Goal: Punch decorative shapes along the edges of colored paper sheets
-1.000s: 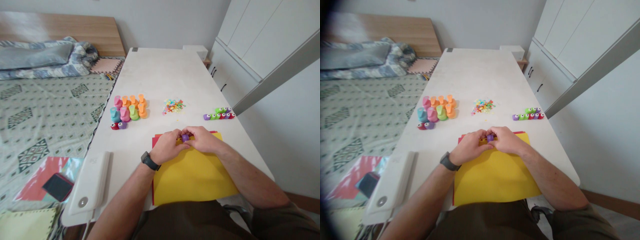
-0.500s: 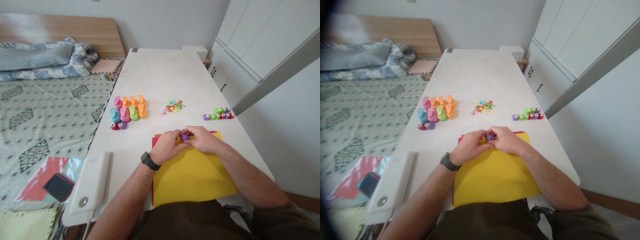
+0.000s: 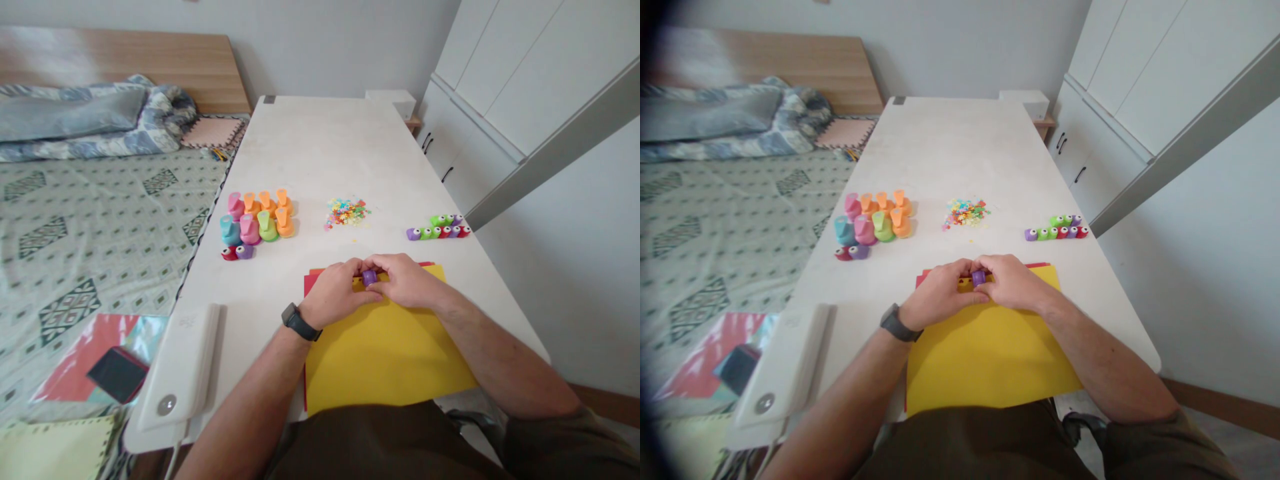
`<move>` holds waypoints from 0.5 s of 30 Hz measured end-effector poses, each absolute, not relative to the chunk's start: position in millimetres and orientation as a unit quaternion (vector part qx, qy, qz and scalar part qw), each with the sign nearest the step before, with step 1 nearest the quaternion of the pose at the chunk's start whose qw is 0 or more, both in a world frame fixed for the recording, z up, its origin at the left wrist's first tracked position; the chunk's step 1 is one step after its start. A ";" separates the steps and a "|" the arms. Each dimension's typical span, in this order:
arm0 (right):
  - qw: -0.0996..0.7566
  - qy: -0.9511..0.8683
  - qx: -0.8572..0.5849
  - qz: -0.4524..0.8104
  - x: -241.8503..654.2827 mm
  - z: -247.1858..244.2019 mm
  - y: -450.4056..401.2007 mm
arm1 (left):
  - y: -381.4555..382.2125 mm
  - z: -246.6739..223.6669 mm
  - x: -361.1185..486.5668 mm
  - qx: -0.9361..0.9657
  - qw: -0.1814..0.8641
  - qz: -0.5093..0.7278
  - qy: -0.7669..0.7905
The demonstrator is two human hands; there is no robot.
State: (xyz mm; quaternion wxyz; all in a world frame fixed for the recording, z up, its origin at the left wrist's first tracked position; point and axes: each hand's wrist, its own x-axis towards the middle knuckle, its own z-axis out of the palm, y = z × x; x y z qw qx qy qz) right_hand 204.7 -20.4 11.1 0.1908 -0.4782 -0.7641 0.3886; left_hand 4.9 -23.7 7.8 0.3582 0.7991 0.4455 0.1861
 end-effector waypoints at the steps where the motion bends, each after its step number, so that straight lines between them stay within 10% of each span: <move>1: 0.190 -0.765 -0.477 0.388 204.6 11.1 -20.4 | -23.6 7.8 5.1 0.797 0.360 0.184 0.449; 15: 0.199 -0.764 -0.470 0.395 204.4 8.4 -21.0 | -26.0 4.6 6.1 0.802 0.336 0.185 0.457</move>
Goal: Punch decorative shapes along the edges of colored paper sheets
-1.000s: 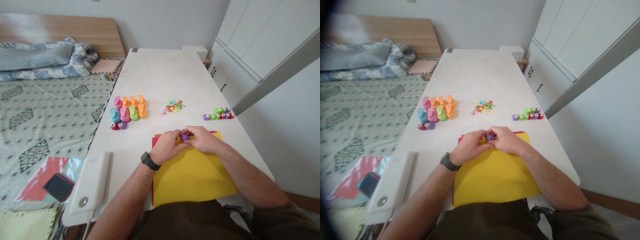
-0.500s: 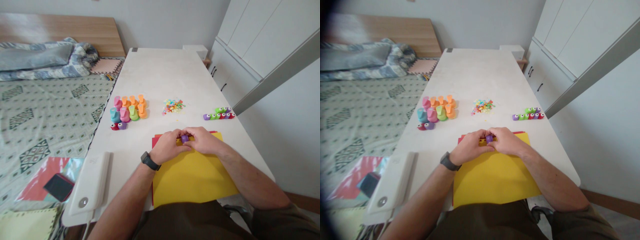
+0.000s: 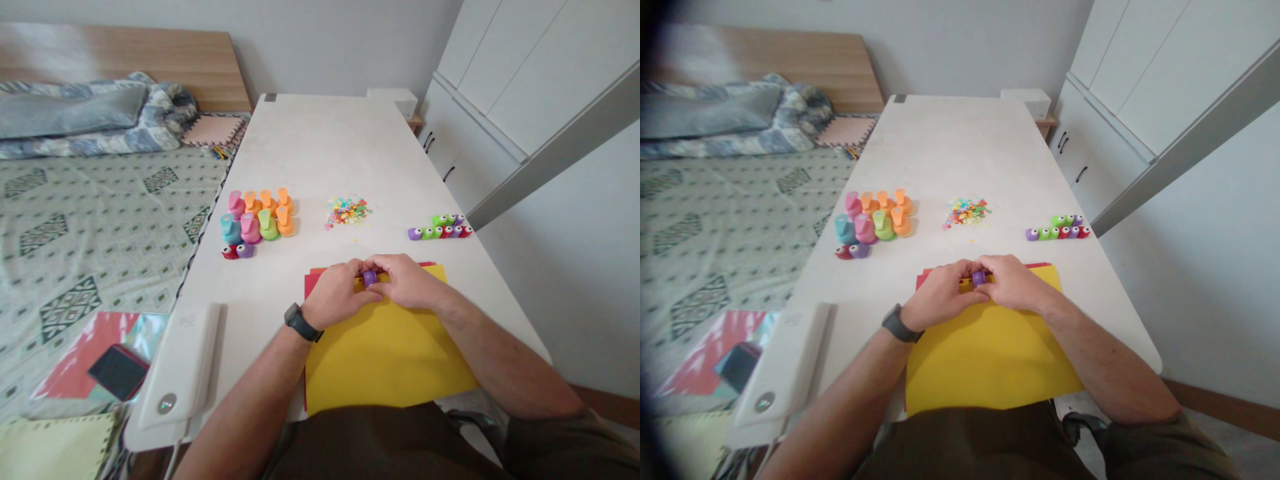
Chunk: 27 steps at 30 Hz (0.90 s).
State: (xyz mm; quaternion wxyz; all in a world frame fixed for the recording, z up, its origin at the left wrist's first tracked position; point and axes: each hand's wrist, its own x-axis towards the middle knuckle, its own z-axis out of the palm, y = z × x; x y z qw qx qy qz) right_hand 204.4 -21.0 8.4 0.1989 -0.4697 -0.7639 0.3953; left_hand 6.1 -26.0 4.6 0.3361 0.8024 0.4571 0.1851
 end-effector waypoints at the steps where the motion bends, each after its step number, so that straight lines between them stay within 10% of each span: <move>1: 0.200 -0.764 -0.471 0.393 204.3 8.2 -21.1 | -25.9 4.5 6.2 0.803 0.334 0.185 0.457; 27: 0.208 -0.747 -0.479 0.412 206.0 7.0 -19.5 | -26.6 -0.6 -7.6 0.825 0.269 0.191 0.458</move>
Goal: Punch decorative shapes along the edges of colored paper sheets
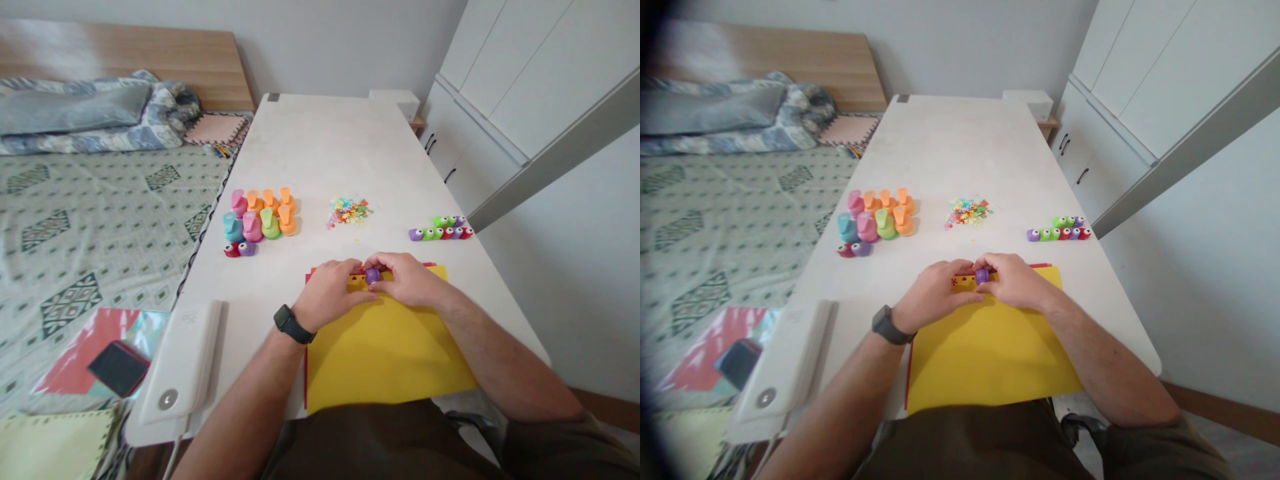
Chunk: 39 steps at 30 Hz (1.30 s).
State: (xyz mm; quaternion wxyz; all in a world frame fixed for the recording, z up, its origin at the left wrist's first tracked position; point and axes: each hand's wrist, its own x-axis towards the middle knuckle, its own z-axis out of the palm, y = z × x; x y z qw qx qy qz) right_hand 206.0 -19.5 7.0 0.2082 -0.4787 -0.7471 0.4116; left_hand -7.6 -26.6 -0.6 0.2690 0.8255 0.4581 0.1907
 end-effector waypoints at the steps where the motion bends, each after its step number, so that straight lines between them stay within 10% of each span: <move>1: 0.209 -0.747 -0.477 0.413 206.4 6.6 -19.3 | -26.6 -1.1 -9.3 0.825 0.264 0.188 0.463; 39: 0.411 -0.485 -0.486 0.600 216.2 -3.0 2.8 | -34.6 2.7 -19.7 0.840 0.207 0.156 0.478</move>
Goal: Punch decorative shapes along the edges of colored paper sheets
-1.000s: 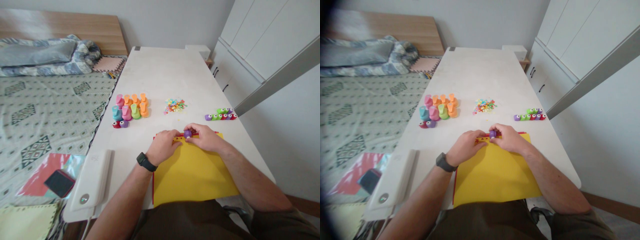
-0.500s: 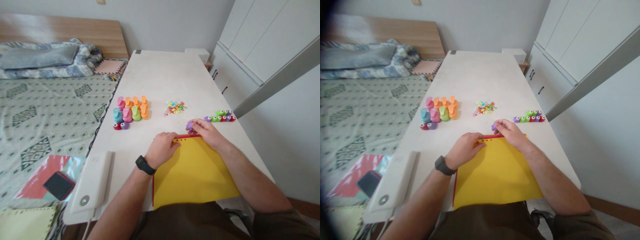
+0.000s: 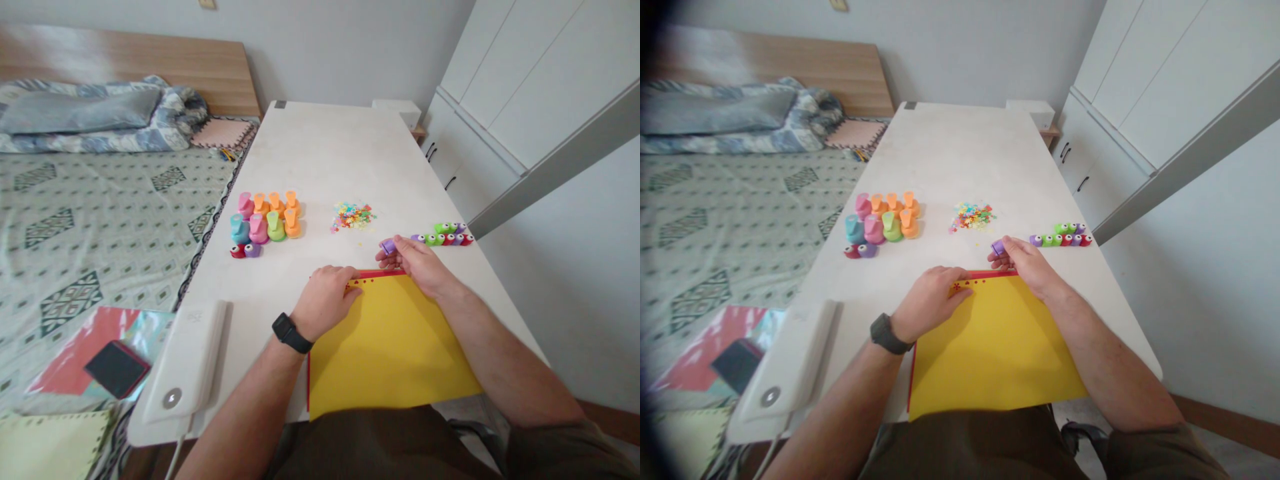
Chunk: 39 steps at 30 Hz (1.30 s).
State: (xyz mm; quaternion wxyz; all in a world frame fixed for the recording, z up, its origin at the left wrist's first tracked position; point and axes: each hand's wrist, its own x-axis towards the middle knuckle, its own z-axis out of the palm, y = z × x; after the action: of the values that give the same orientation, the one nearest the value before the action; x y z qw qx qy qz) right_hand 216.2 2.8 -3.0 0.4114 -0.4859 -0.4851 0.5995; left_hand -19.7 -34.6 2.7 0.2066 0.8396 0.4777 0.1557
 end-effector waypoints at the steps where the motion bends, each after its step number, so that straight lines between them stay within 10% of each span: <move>1: 0.413 -0.494 -0.489 0.588 216.9 -2.1 2.9 | -35.3 3.4 -20.0 0.841 0.207 0.156 0.475; 39: 0.325 -0.626 -0.457 0.541 250.2 47.2 -12.5 | -49.5 38.6 -35.2 0.867 0.387 0.103 0.295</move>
State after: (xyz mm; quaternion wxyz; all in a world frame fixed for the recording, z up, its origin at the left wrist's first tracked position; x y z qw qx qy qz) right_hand 250.2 -12.5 47.2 0.3249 -0.4571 -0.6265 0.5414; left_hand -35.2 -49.5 38.6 0.3874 0.8673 0.2952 0.1030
